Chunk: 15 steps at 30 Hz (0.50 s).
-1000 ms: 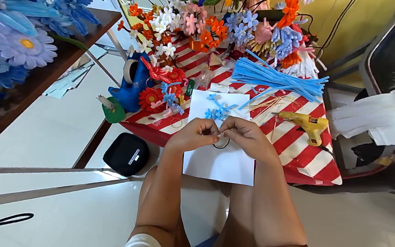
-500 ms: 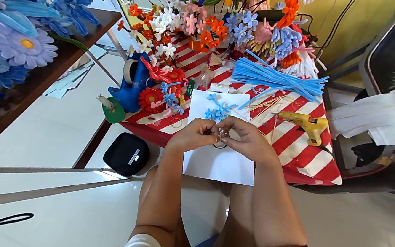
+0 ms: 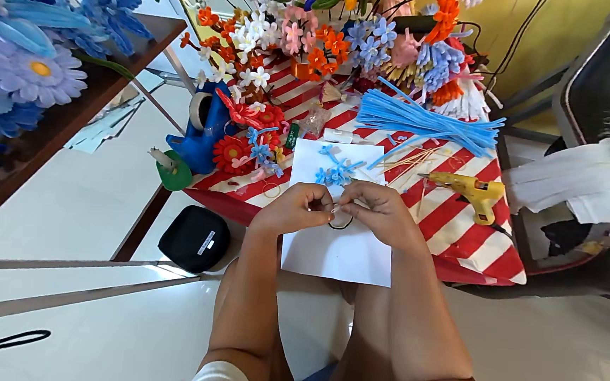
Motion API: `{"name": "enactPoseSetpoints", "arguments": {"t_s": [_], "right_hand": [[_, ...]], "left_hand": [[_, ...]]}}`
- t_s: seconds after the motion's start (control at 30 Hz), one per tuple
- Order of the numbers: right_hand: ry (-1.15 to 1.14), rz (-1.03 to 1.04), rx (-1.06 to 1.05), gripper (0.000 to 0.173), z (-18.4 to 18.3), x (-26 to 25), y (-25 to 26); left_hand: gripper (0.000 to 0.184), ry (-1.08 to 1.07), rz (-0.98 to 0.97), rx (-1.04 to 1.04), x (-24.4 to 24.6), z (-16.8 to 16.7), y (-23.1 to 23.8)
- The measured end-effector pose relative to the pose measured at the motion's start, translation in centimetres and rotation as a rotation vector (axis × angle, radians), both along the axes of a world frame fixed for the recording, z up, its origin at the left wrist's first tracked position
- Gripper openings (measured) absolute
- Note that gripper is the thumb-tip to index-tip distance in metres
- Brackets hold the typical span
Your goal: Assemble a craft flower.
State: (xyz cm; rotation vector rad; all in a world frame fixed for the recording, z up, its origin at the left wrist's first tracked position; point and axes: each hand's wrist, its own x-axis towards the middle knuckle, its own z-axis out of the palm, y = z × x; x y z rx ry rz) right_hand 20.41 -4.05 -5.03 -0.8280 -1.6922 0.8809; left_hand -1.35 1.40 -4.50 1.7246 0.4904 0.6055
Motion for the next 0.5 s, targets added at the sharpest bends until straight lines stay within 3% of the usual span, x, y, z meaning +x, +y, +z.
{"name": "enactPoseSetpoints", "arguments": {"t_s": [0.13,0.23,0.5], "right_hand": [[0.113,-0.125,-0.049,0.008,0.1,-0.6,-0.1],[0.189,-0.183,-0.076,0.01,0.3,-1.0,-0.1],[0.245,-0.226,-0.083,0.011,0.2,-1.7,0.0]], "left_hand": [[0.021,0.072,0.225,0.259,-0.5,0.4,-0.3],[0.029,-0.011,0.335,0.467,0.2,0.3,-0.4],[0.009,-0.123,0.488,0.772,1.9,-0.1,-0.7]]}}
